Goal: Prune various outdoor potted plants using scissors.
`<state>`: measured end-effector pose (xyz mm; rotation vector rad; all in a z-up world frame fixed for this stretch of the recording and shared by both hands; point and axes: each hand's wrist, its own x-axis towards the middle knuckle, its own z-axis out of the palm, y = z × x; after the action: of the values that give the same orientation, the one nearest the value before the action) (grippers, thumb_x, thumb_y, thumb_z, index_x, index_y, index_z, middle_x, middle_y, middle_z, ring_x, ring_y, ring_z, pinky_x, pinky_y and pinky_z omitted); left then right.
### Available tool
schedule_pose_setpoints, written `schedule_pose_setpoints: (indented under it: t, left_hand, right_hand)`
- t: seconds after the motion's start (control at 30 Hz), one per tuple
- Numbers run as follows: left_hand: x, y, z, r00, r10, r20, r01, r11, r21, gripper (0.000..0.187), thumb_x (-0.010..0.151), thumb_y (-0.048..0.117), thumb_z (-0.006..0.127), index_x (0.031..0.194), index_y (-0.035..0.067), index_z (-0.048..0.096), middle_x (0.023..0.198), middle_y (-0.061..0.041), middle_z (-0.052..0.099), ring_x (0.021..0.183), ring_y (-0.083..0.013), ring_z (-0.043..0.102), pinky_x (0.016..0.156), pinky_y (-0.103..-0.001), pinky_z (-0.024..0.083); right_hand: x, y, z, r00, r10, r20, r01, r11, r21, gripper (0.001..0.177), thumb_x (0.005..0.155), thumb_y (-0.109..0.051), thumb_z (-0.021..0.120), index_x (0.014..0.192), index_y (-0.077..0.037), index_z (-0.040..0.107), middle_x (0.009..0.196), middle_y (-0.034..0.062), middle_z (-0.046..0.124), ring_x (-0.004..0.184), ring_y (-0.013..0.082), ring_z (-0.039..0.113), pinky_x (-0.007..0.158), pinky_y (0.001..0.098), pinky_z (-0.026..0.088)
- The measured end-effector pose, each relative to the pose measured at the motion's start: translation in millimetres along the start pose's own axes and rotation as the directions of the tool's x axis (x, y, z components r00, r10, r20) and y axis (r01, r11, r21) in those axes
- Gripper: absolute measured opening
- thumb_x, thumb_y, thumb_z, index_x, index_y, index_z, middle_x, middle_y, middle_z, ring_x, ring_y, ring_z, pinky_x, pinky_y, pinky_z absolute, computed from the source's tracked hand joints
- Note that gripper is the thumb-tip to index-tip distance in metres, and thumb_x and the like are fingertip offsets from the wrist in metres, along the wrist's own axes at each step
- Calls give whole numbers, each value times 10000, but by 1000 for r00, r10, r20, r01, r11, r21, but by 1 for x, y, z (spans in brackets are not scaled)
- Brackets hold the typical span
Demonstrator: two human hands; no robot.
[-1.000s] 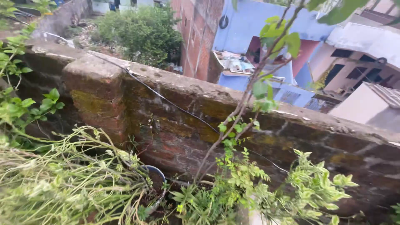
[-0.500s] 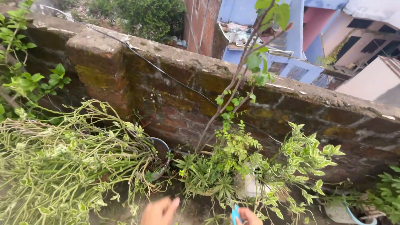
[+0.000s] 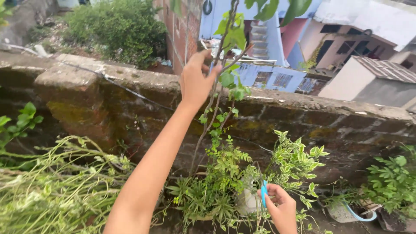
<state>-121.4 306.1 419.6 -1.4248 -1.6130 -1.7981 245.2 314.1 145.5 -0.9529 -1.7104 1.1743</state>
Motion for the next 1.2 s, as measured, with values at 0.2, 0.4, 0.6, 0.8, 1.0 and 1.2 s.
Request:
schedule_pose_setpoints:
  t: [0.2, 0.4, 0.6, 0.8, 1.0, 1.2]
  left_hand:
    - [32, -24, 34, 985, 165, -49, -159, 980, 121, 287, 804, 243, 853, 1041, 89, 799, 911, -37, 771, 965, -238, 640, 937, -437, 422]
    - [1, 3, 15, 971, 231, 70, -232, 972, 17, 191, 834, 219, 839, 992, 116, 808, 890, -5, 780, 943, -211, 646, 993, -432, 379]
    - [-19, 25, 6, 915, 372, 157, -382, 924, 35, 209, 848, 135, 818, 1035, 56, 767, 921, -78, 732, 979, -280, 634, 921, -430, 465]
    - [-33, 22, 2, 876, 420, 236, -434, 901, 8, 212, 826, 17, 748, 1035, 43, 727, 963, -97, 735, 1048, -320, 628, 922, -426, 512]
    - [-64, -65, 40, 889, 237, 392, -239, 970, -44, 267, 989, 102, 703, 1255, 89, 693, 1214, -124, 693, 1206, -299, 641, 1037, -415, 504]
    - [-59, -71, 27, 831, 491, 259, -521, 852, 54, 450, 979, 167, 680, 1404, 56, 580, 1420, -125, 590, 1307, -314, 562, 1114, -428, 435]
  right_hand:
    - [28, -32, 13, 996, 23, -82, -22, 1000, 13, 246, 831, -60, 775, 1044, 38, 703, 914, 122, 807, 775, 146, 743, 663, 266, 576]
    - [76, -133, 47, 949, -176, -263, 236, 947, 219, 314, 821, -86, 841, 1062, -12, 653, 1082, 137, 751, 925, 184, 688, 803, 311, 543]
    - [135, -214, 91, 826, -442, -349, 557, 730, 396, 379, 854, -17, 838, 1106, -47, 557, 1257, 130, 697, 1167, 189, 694, 955, 297, 577]
    - [176, -197, 114, 841, -370, -394, 526, 729, 438, 321, 878, -15, 869, 1044, -29, 595, 1017, 97, 686, 918, 161, 633, 818, 296, 516]
    - [168, -191, 122, 728, -588, -354, 585, 801, -128, 420, 899, -132, 837, 1241, -12, 625, 1177, 92, 709, 1069, 219, 665, 974, 374, 508]
    - [174, -152, 131, 810, -474, -345, 505, 863, 2, 424, 888, -97, 728, 1290, -3, 631, 1222, 91, 715, 1108, 245, 675, 993, 378, 509]
